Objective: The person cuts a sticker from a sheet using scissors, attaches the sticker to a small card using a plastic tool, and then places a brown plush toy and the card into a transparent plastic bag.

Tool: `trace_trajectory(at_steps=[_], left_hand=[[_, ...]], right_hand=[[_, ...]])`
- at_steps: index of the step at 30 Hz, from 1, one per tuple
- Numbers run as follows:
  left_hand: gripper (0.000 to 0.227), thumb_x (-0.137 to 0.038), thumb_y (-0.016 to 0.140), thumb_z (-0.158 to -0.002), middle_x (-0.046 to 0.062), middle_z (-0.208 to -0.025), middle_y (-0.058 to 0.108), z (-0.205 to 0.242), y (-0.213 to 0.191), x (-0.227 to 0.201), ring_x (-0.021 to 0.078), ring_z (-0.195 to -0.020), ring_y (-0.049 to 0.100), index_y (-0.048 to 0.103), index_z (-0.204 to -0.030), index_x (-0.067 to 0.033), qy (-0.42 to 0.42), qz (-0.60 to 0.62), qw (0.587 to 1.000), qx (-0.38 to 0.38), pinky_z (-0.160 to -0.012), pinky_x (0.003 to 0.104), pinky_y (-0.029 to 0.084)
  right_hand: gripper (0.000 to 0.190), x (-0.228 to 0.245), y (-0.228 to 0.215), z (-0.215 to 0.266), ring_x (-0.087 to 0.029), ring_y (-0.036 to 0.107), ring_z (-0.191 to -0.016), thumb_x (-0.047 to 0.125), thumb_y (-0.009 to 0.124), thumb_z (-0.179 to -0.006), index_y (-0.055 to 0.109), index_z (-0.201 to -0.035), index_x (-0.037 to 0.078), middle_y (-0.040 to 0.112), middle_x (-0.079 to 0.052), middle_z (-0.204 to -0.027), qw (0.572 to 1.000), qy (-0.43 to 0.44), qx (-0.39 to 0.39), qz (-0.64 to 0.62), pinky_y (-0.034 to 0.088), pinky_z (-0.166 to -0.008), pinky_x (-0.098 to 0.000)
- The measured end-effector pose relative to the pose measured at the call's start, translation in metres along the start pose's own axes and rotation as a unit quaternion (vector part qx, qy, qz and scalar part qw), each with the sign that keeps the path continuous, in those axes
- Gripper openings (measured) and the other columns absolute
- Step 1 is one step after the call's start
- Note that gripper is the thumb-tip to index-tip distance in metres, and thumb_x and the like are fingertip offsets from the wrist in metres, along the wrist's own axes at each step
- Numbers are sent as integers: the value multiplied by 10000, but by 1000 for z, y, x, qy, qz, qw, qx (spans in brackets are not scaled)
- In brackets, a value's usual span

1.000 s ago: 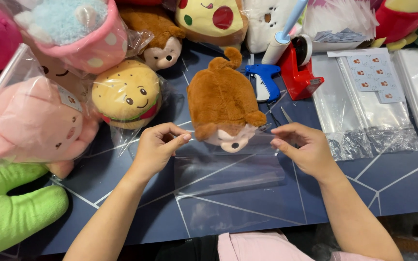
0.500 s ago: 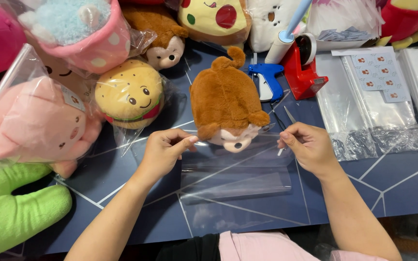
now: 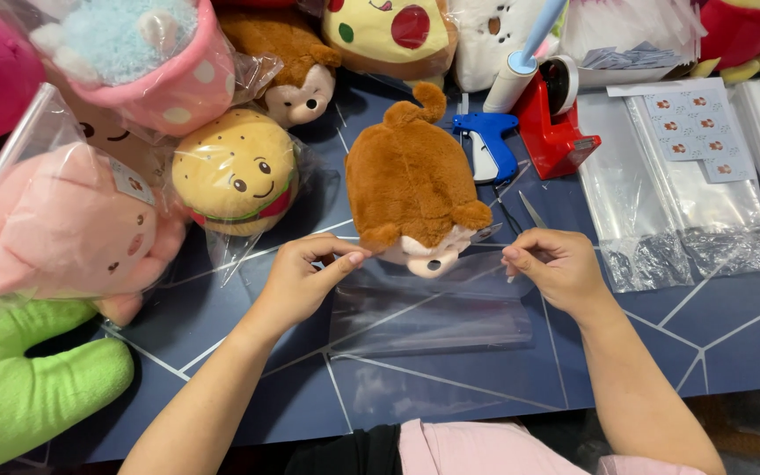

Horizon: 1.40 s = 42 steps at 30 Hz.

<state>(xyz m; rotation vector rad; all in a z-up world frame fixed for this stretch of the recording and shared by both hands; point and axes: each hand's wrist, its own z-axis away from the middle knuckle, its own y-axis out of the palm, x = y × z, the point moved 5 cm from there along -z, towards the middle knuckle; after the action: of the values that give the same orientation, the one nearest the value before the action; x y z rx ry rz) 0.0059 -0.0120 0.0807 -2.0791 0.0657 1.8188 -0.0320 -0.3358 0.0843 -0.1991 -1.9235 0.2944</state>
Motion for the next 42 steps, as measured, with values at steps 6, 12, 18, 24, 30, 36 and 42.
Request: trace_trajectory(at_steps=[6, 12, 18, 24, 30, 36, 42], left_hand=[[112, -188, 791, -900, 68, -720, 725, -3, -4, 13, 94, -610, 557, 833, -932, -89, -11, 6, 999, -34, -437, 179, 469], [89, -144, 812, -876, 75, -670, 711, -3, -7, 19, 83, -617, 567, 833, -906, -63, -26, 43, 997, -51, -431, 166, 484], [85, -133, 843, -841, 76, -645, 702, -1, -6, 20, 83, -617, 570, 835, -873, -55, -34, 56, 996, -59, -438, 165, 489], [128, -165, 856, -829, 84, -652, 700, -1, -4, 22, 87, -619, 574, 835, -876, -48, -38, 57, 996, -50, -459, 170, 489], [142, -204, 827, -853, 94, -712, 744, 1, -7, -5, 127, -595, 587, 841, -932, -87, -24, -22, 999, -39, -452, 215, 482], [312, -182, 831, -836, 88, -858, 769, 5, -14, -24, 196, -644, 625, 744, -1131, -131, 43, -137, 987, -77, -546, 288, 487], [350, -191, 857, -829, 43, -885, 774, 3, -9, -27, 207, -777, 645, 715, -1145, -137, 88, -142, 984, -68, -712, 324, 506]], right_hand=[[105, -19, -24, 5, -131, 714, -683, 57, 722, -921, 761, -847, -8, 750, -124, -668, 996, 46, 30, -71, 580, -651, -258], [130, -19, -34, 5, -225, 744, -842, 18, 710, -901, 771, -978, -66, 774, -198, -819, 992, 63, 47, -98, 592, -756, -343], [61, -18, -32, -1, -220, 723, -754, -41, 728, -871, 768, -844, -79, 754, -210, -784, 993, 40, 31, -109, 587, -686, -312], [55, -25, -32, 2, -201, 693, -735, -70, 792, -788, 738, -779, -65, 745, -214, -787, 989, 31, 9, -145, 567, -648, -283], [116, -16, -26, 2, -204, 663, -684, -95, 800, -771, 690, -742, -72, 715, -221, -745, 984, 28, 12, -178, 536, -586, -261], [153, -11, -16, 3, -199, 651, -652, -105, 809, -758, 667, -730, -57, 711, -218, -725, 981, 28, 22, -189, 514, -553, -250], [179, -27, -14, 9, -176, 684, -618, -124, 815, -749, 647, -757, -61, 718, -210, -700, 981, 70, 16, -182, 531, -518, -228]])
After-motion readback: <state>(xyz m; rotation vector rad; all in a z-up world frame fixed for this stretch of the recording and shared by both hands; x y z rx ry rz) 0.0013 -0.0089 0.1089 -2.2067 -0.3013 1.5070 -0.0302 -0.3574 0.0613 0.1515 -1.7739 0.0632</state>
